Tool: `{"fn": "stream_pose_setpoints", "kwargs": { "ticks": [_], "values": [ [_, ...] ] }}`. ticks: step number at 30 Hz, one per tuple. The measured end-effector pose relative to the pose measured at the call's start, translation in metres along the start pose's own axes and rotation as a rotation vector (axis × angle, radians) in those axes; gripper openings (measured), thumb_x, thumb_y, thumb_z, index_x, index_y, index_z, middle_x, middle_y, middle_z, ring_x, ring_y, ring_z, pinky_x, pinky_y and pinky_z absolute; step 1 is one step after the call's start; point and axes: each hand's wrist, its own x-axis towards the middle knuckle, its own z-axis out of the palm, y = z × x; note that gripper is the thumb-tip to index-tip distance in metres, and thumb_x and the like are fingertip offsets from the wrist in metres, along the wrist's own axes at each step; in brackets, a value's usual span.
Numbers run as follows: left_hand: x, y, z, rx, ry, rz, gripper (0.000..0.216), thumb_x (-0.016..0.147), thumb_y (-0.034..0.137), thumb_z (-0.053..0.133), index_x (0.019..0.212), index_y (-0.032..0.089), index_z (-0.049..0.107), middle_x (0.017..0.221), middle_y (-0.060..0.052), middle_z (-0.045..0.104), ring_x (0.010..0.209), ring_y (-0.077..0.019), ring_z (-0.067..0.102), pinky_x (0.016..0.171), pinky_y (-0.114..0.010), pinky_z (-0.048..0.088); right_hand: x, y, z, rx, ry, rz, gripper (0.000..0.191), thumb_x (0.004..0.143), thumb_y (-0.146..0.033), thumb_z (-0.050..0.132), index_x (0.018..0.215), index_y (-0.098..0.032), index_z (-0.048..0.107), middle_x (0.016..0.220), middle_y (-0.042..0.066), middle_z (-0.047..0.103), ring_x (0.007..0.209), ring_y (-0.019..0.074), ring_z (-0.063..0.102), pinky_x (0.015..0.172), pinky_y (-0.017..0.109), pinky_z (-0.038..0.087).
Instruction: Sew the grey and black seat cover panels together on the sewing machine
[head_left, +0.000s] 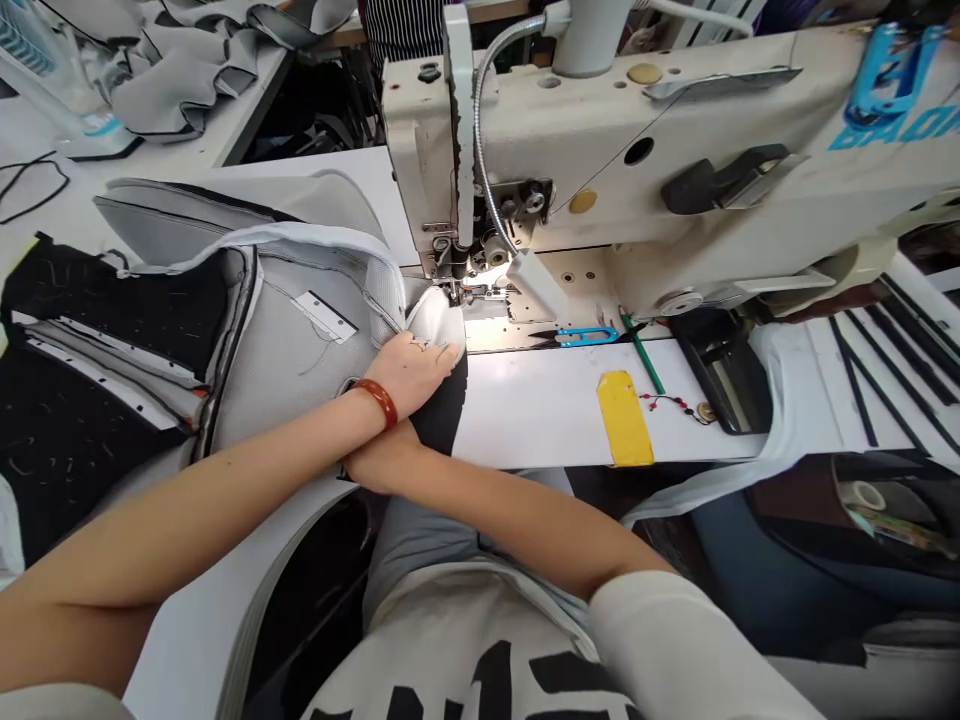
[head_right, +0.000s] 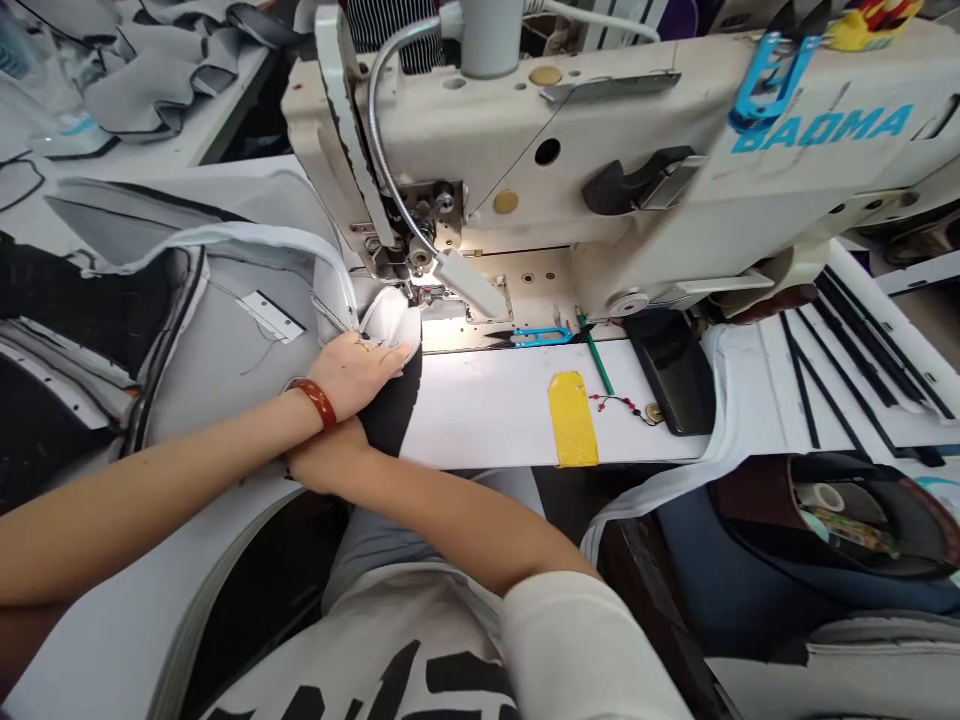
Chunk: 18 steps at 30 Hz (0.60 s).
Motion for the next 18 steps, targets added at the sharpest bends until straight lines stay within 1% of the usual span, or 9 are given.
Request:
{"fn": "stream_pose_setpoints", "kwargs": {
  "ticks": [1, 2, 4, 5, 6, 8, 11, 14, 18],
  "values": [
    [-0.003, -0.002, 0.004, 0.010, 0.034, 0.008, 0.034, 0.098, 0.013, 0.036, 0.122, 0.013, 0.059, 0.081, -0.008, 0.068, 0.075, -0.0220, 0.064, 0.070, -0.036, 0.038, -0.019, 0.001, -0.002, -0.006, 0.020, -0.006, 0.040, 0.097, -0.030, 0.050, 0.130, -0.009, 0.056, 0.134, 0.016, 0.060, 0.127, 0.0276, 0.053, 0.115, 0.043, 0.036],
    [-0.006, -0.004, 0.007, 0.018, 0.067, 0.011, 0.035, 0.096, 0.011, 0.037, 0.123, 0.014, 0.059, 0.085, -0.008, 0.067, 0.078, -0.0221, 0.063, 0.070, -0.036, 0.038, -0.036, 0.004, -0.006, -0.015, 0.057, -0.011, 0.051, 0.095, -0.038, 0.054, 0.134, -0.005, 0.052, 0.136, 0.019, 0.058, 0.130, 0.0302, 0.049, 0.117, 0.046, 0.032],
    [-0.010, -0.006, 0.011, 0.019, 0.128, -0.013, 0.033, 0.095, 0.010, 0.039, 0.119, 0.015, 0.061, 0.092, -0.010, 0.067, 0.083, -0.0230, 0.061, 0.071, -0.038, 0.037, -0.065, 0.010, -0.013, -0.050, 0.104, -0.049, 0.069, 0.088, -0.045, 0.065, 0.138, -0.001, 0.048, 0.138, 0.022, 0.055, 0.132, 0.0335, 0.045, 0.120, 0.049, 0.025],
    [-0.011, -0.006, 0.011, 0.009, 0.154, -0.034, 0.031, 0.095, 0.011, 0.041, 0.116, 0.016, 0.063, 0.096, -0.010, 0.066, 0.085, -0.0234, 0.060, 0.072, -0.038, 0.036, -0.073, 0.013, -0.015, -0.071, 0.111, -0.073, 0.071, 0.086, -0.045, 0.068, 0.138, 0.000, 0.047, 0.137, 0.022, 0.055, 0.132, 0.0339, 0.045, 0.121, 0.049, 0.023],
    [-0.010, -0.005, 0.011, -0.006, 0.171, -0.055, 0.029, 0.095, 0.012, 0.042, 0.113, 0.017, 0.064, 0.098, -0.010, 0.066, 0.086, -0.0235, 0.059, 0.072, -0.039, 0.036, -0.078, 0.015, -0.016, -0.089, 0.106, -0.102, 0.068, 0.086, -0.042, 0.068, 0.137, -0.001, 0.049, 0.135, 0.021, 0.056, 0.129, 0.0335, 0.047, 0.121, 0.049, 0.023],
    [-0.005, -0.001, 0.010, -0.035, 0.166, -0.081, 0.027, 0.095, 0.013, 0.044, 0.107, 0.019, 0.067, 0.096, -0.008, 0.066, 0.086, -0.0233, 0.057, 0.073, -0.039, 0.034, -0.077, 0.019, -0.013, -0.109, 0.102, -0.135, 0.059, 0.090, -0.039, 0.063, 0.134, -0.002, 0.051, 0.131, 0.021, 0.059, 0.125, 0.0327, 0.050, 0.118, 0.050, 0.027],
    [0.004, 0.000, 0.008, -0.040, 0.092, -0.083, 0.028, 0.094, 0.010, 0.043, 0.104, 0.021, 0.067, 0.086, -0.004, 0.064, 0.084, -0.0227, 0.056, 0.072, -0.038, 0.032, -0.064, 0.020, -0.005, -0.117, 0.127, -0.135, 0.048, 0.096, -0.034, 0.053, 0.131, -0.001, 0.054, 0.123, 0.020, 0.063, 0.118, 0.0322, 0.053, 0.112, 0.050, 0.034],
    [0.011, -0.004, 0.009, -0.013, 0.040, -0.077, 0.032, 0.095, 0.008, 0.037, 0.104, 0.021, 0.065, 0.085, -0.004, 0.062, 0.085, -0.0228, 0.055, 0.071, -0.037, 0.029, -0.054, 0.023, 0.000, -0.126, 0.138, -0.129, 0.041, 0.097, -0.027, 0.050, 0.128, -0.002, 0.057, 0.118, 0.019, 0.065, 0.114, 0.0310, 0.056, 0.112, 0.048, 0.035],
    [0.020, -0.012, 0.012, -0.106, 0.047, -0.122, 0.034, 0.095, 0.005, 0.032, 0.097, 0.019, 0.063, 0.083, -0.004, 0.057, 0.085, -0.0222, 0.053, 0.073, -0.036, 0.027, -0.047, 0.033, -0.003, -0.124, 0.145, -0.135, 0.037, 0.097, -0.025, 0.048, 0.125, -0.003, 0.059, 0.117, 0.019, 0.066, 0.113, 0.0308, 0.056, 0.111, 0.048, 0.035]
  ]
}}
